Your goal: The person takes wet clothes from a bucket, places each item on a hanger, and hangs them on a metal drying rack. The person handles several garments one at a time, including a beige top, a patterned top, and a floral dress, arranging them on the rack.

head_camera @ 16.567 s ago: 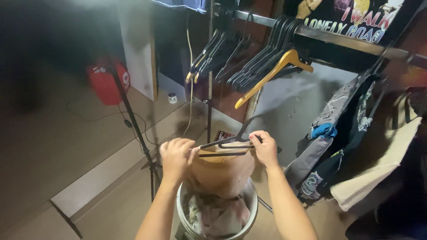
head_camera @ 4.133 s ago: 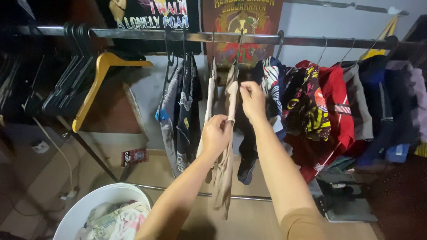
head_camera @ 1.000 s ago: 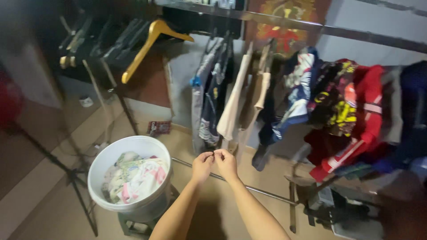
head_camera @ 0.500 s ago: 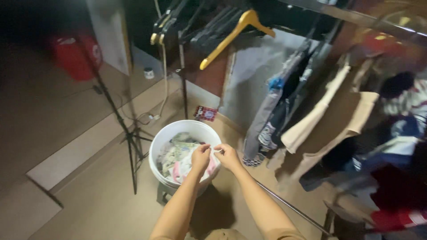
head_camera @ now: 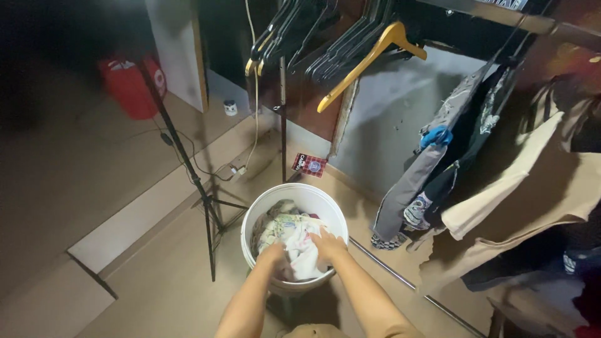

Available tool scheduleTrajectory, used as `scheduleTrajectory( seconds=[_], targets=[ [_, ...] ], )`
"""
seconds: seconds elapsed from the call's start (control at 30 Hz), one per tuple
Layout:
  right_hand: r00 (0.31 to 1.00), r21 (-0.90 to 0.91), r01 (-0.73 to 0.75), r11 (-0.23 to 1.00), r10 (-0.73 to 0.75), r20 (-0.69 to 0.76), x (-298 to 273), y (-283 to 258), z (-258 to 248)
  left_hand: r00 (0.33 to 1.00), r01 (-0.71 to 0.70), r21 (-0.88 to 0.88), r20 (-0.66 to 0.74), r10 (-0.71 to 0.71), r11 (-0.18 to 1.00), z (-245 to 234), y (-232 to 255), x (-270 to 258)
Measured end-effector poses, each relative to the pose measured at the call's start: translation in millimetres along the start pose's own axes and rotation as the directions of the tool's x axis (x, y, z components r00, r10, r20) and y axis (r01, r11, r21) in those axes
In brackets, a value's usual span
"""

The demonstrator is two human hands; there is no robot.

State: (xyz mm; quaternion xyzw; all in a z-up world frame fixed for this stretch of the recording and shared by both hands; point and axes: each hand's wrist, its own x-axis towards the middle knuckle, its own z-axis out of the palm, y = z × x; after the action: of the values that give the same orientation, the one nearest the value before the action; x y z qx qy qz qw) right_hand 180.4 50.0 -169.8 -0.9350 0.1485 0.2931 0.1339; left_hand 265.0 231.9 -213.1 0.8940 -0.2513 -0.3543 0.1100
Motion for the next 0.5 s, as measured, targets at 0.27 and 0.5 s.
scheduleTrajectory(
  seconds=[0.27, 0.5],
  targets=[
    [1.0, -0.066, 0.008, 0.998, -0.008, 0.003, 26, 10, 12, 0.978, -0.096, 0.119, 0.197, 0.072, 0.988, -10, -5, 26],
    [0.859, 0.777, 0.358, 0.518, 0.144, -0.491, 75, 53, 30, 0.997, -0.072, -0.538, -0.019, 0.073, 0.84, 1, -20, 64]
  ],
)
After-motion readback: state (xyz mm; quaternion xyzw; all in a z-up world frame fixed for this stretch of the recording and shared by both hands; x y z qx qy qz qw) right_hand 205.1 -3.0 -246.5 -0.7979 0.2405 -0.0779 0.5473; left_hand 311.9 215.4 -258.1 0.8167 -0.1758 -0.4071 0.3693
